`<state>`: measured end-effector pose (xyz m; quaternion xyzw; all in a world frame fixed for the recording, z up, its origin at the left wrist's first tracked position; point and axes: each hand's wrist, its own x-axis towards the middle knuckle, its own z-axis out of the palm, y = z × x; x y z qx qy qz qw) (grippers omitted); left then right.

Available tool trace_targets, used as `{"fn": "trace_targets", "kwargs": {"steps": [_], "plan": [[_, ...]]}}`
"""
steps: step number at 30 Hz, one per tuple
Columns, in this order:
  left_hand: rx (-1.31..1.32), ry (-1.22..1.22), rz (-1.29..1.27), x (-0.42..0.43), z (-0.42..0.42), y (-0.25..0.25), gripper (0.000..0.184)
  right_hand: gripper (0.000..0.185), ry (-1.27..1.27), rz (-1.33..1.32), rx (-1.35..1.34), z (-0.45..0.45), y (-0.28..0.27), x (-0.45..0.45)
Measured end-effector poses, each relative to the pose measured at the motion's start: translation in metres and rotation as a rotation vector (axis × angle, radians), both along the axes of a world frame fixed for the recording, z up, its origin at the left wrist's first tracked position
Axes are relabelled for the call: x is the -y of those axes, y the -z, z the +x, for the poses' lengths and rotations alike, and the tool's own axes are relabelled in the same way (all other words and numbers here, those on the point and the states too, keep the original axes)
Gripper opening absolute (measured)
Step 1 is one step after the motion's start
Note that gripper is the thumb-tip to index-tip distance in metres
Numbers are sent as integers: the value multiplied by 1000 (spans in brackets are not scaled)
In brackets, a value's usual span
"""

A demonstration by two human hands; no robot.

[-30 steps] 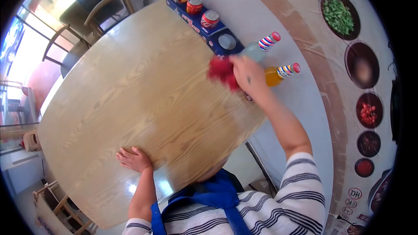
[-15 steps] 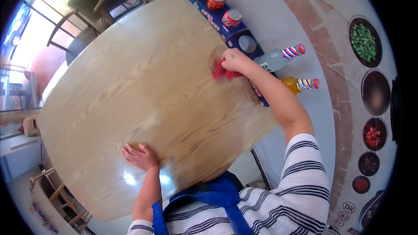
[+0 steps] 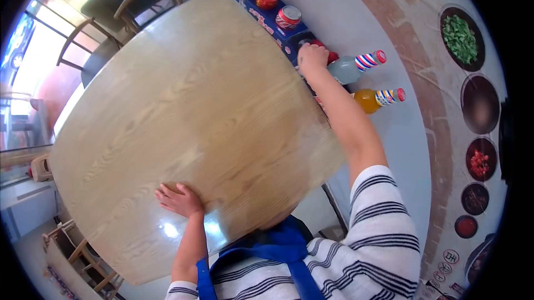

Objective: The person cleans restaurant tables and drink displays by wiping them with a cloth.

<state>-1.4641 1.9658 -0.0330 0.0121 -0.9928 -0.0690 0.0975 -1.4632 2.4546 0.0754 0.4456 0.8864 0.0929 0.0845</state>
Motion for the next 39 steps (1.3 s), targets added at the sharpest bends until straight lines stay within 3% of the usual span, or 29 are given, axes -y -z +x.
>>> {"fn": "trace_targets", "kwargs": {"steps": [4, 6, 9, 11, 13, 14, 15, 18, 23, 25, 26, 31, 33, 34, 35, 37, 38, 39], "plan": [[-4, 3, 18, -2, -3, -5, 52, 28, -4, -179, -187, -6, 0, 22], [6, -4, -1, -1, -2, -3, 53, 26, -228, -189, -310, -7, -18, 30], [-6, 12, -9, 0, 0, -3, 53, 17, -323, 228, -405, -6, -23, 2], [-4, 14, -8, 1, -1, -3, 53, 21, -218, 211, -392, 3, -1, -6], [-5, 24, 7, -2, -4, -3, 53, 38, 73, -201, -165, 13, 9, 2], [-7, 18, -3, -1, -4, -2, 54, 62, 35, -312, -68, 14, -15, 17], [-6, 10, -14, 0, -1, -1, 54, 74, 68, -269, -164, 20, 5, 18], [26, 3, -9, -2, -1, -5, 54, 42, -109, -112, -246, 40, 25, 39], [13, 10, -52, 1, -3, 2, 54, 21, -305, -128, -233, 68, -53, 67], [28, 0, -66, 2, -2, 0, 54, 16, -200, -274, 147, 77, -94, 71], [20, 0, -55, 1, -1, 0, 55, 14, -151, -183, 194, 83, -93, 71], [24, 7, -49, 0, -3, -1, 55, 14, -47, -13, 265, 99, -12, 55], [16, 9, -39, -2, -4, -3, 55, 16, -99, 440, 261, 106, 39, 58], [12, 9, -36, -2, -4, -1, 55, 17, -172, 104, 199, 108, 12, 60], [-8, 14, -59, 1, -3, 2, 55, 17, -172, 103, 199, 111, -2, 59], [-22, 27, -84, 8, -1, 7, 55, 17, -250, -578, -188, 120, -19, 59], [-28, 18, -77, 4, -1, 6, 54, 15, -315, -407, -78, 122, -31, 68], [-36, 4, -70, 1, -3, 4, 54, 15, -319, -403, -80, 120, -45, 70]]}}
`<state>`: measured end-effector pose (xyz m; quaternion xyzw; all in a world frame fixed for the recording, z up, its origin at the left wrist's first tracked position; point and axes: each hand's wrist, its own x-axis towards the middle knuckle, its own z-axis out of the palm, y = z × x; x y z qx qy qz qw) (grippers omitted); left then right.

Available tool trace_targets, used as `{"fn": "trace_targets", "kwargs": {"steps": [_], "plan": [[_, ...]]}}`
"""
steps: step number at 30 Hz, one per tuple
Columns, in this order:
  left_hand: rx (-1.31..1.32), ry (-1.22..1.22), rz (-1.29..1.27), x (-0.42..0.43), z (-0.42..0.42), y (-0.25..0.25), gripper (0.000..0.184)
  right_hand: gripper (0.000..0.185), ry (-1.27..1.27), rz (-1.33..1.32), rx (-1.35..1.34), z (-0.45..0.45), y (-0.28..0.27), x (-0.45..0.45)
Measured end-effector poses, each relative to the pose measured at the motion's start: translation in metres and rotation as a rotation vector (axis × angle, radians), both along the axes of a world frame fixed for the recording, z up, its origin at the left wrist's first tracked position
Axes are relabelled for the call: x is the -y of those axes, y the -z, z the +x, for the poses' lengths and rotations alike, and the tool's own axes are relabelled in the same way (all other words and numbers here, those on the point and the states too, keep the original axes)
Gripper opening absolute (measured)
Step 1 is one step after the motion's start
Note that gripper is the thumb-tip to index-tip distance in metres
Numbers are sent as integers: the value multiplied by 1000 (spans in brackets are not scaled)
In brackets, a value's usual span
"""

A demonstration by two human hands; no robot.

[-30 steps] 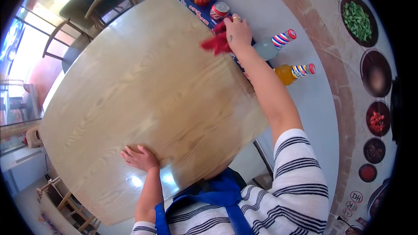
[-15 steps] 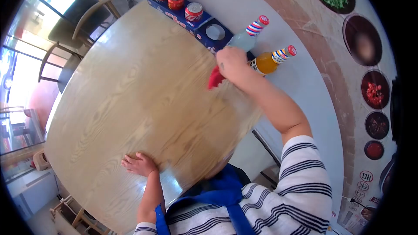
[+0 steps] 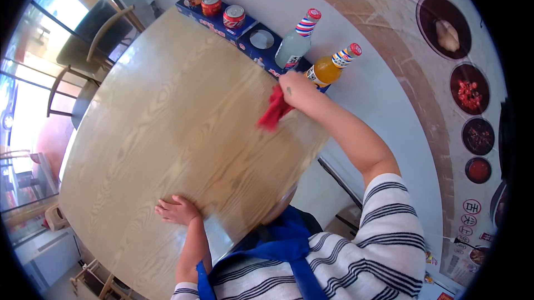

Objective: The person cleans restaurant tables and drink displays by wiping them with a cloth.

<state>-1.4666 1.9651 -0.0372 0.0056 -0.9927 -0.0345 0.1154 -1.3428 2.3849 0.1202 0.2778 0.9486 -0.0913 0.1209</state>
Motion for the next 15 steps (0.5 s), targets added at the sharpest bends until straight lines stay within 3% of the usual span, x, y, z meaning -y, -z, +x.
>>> {"fn": "trace_targets", "kwargs": {"steps": [2, 5, 8, 11, 13, 15], "plan": [[9, -2, 9, 0, 2, -2, 54, 15, 232, 427, 26, -3, -20, 2], [18, 18, 24, 3, 0, 1, 54, 17, 214, 446, 154, -6, 32, -16], [29, 11, 43, -2, -4, -3, 54, 18, 209, 424, 201, -6, 35, -13], [53, -6, 33, 1, 1, -3, 54, 27, 175, -223, -235, 27, 25, -4], [37, -2, 43, 0, 0, -2, 54, 42, 238, -649, 52, 53, -12, -3], [62, -11, 58, -2, 1, -7, 54, 43, 207, -455, 196, 94, -21, -14]]}}
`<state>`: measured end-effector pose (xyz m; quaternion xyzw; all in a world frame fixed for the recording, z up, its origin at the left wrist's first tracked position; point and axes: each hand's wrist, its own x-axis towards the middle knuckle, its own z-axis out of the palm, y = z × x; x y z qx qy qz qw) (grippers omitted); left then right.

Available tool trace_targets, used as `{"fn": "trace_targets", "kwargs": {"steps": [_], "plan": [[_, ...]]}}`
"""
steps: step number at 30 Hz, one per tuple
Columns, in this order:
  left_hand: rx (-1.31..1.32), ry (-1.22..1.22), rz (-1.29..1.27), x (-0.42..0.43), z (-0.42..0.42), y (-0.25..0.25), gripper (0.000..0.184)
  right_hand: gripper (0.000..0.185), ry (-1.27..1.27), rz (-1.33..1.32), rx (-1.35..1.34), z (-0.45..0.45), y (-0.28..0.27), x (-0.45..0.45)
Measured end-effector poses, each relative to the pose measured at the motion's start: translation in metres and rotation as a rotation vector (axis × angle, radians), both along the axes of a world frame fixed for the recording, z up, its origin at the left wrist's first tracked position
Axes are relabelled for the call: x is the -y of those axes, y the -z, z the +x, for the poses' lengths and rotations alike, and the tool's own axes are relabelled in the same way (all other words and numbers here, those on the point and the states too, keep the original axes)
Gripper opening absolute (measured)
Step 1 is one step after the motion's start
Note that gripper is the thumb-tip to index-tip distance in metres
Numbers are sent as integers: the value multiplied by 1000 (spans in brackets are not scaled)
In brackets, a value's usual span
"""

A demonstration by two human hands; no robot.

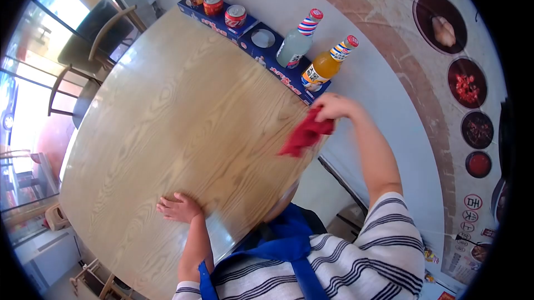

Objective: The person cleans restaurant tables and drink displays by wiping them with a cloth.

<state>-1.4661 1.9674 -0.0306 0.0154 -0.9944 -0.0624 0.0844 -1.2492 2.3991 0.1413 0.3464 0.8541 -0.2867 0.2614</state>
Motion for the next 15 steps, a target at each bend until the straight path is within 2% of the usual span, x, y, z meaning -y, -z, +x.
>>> {"fn": "trace_targets", "kwargs": {"steps": [1, 2, 3, 4, 5, 7, 9, 10, 11, 13, 14, 15], "plan": [[0, -1, -1, 0, 0, 2, 54, 42, 192, -64, 106, 11, -16, -6], [-17, 0, -13, 2, 0, 5, 54, 43, 347, 20, 111, 21, -31, -11], [-32, 3, -25, 3, 0, 7, 53, 40, 450, 157, -18, 30, -39, -16], [-28, 6, -24, 4, 0, 7, 53, 40, 487, 148, -204, 42, -35, -34], [-38, 11, -36, 4, -1, 8, 53, 45, 520, 280, -361, 40, -42, -40], [-50, 29, -43, 2, 1, 5, 53, 50, 752, 160, -800, 52, 0, -76], [-30, 2, -52, -1, 0, -1, 51, 55, 722, -20, -913, 35, 5, -59], [-32, 4, -49, 0, 1, 0, 51, 57, 838, -144, -916, 26, 5, -54], [-35, 3, -54, 1, 0, 2, 51, 57, 838, -142, -919, 22, 5, -56], [-42, 6, -66, 1, -1, 5, 51, 58, 655, -50, -956, 13, 9, -69], [-41, 5, -62, 1, -1, 6, 51, 58, 664, -54, -954, 4, 15, -75], [-37, 3, -63, 4, 0, 5, 51, 58, 521, 99, -1079, -8, 22, -81]]}}
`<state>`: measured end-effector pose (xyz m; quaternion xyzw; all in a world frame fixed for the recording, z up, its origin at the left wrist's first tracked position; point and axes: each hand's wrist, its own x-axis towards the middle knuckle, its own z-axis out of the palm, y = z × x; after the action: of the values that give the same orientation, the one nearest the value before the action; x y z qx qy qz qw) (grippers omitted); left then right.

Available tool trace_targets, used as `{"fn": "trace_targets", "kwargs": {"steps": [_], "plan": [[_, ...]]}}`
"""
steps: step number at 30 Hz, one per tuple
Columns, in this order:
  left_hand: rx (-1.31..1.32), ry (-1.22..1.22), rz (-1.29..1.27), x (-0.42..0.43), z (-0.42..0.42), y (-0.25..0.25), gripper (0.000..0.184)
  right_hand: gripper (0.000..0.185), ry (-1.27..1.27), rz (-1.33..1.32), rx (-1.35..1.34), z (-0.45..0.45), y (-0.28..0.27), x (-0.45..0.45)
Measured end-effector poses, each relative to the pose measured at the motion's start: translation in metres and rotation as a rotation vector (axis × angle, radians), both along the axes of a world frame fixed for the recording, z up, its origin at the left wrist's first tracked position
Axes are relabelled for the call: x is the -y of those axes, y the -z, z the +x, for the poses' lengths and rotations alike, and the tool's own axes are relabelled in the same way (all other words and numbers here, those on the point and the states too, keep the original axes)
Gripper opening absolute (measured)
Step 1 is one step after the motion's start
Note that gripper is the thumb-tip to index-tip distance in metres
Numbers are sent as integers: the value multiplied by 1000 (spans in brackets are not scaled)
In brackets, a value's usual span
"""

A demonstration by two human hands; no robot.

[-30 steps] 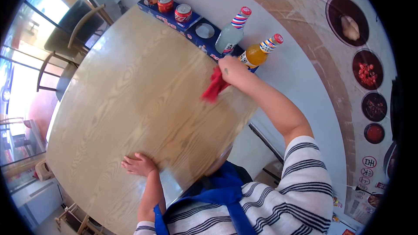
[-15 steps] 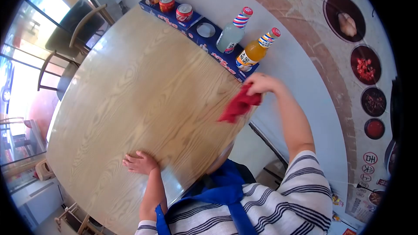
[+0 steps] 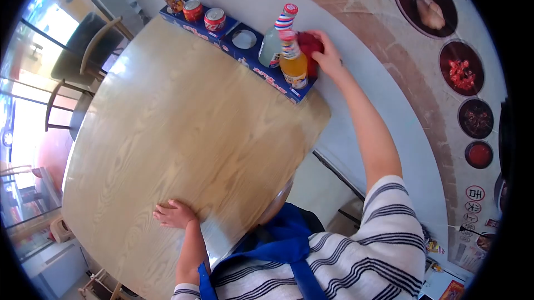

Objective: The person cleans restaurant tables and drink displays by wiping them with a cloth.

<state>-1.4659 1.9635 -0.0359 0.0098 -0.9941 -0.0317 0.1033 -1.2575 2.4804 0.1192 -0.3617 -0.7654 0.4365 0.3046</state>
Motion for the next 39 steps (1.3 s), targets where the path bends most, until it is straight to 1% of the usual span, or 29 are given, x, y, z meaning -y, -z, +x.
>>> {"fn": "trace_targets", "kwargs": {"steps": [1, 2, 4, 5, 6, 8, 9, 11, 12, 14, 15, 17, 18, 21, 23, 25, 26, 28, 30, 32, 33, 35, 39], "plan": [[1, 5, -10, 1, 1, -1, 51, 58, -41, 220, -64, -9, 8, -4], [-6, 4, 0, -1, 1, -1, 51, 58, -38, 214, -63, -13, 14, -7], [-17, 10, 5, -3, 2, -1, 51, 55, -39, -34, 83, -17, 28, -10], [-22, 3, 0, -3, 2, 0, 51, 53, -96, -98, 153, -11, 38, -13], [-27, -6, -6, -2, 1, 0, 51, 53, -95, -103, 149, -4, 48, -18], [8, -2, 23, -1, -1, -3, 52, 46, -196, 53, 362, 4, 55, -23], [45, 6, 56, 0, 1, -3, 53, 46, -205, 52, 365, 8, 57, -27], [48, -4, 49, 1, 0, -3, 53, 39, -172, 112, 663, 7, 29, -17], [48, -13, 49, 0, -1, -2, 53, 39, -180, 120, 662, 6, 30, -20], [35, -17, 47, 0, -1, 0, 54, 32, -227, 180, 810, 2, 31, -26], [22, -10, 42, 0, -1, 1, 54, 32, -239, 190, 807, 1, 29, -28], [16, -16, 54, -1, -1, 0, 54, 25, -158, 110, 962, 0, 14, -19], [15, -7, 62, -1, 0, -1, 55, 25, -173, 117, 965, -1, 7, -16], [-2, 9, 64, 1, 0, 3, 55, 18, -92, -69, 1278, -7, -15, -4], [-1, 2, 39, 2, 0, 3, 55, 18, -211, -98, 1547, 0, -16, 14], [-8, -6, 26, 0, -4, 4, 55, 20, -312, 64, 1670, 6, -17, 42], [-38, 3, 39, -1, -2, 6, 54, 21, -285, 181, 1618, 4, -21, 61], [-58, 25, 42, 0, 2, 6, 54, 42, -411, 146, 1428, -12, -40, 88], [-45, 15, 44, -1, 0, 4, 53, 61, -310, 214, 1178, -29, -60, 117], [-40, 29, 39, -1, 0, 1, 53, 77, -248, 258, 1207, -35, -51, 116], [-35, 24, 40, -2, 0, 0, 53, 77, -239, 246, 1205, -34, -48, 117], [-22, 23, 38, -3, 0, -1, 54, 83, -210, 276, 1253, -29, -43, 117], [10, 1, 51, -3, 1, -3, 54, 83, -180, 280, 1254, -13, -40, 118]]}}
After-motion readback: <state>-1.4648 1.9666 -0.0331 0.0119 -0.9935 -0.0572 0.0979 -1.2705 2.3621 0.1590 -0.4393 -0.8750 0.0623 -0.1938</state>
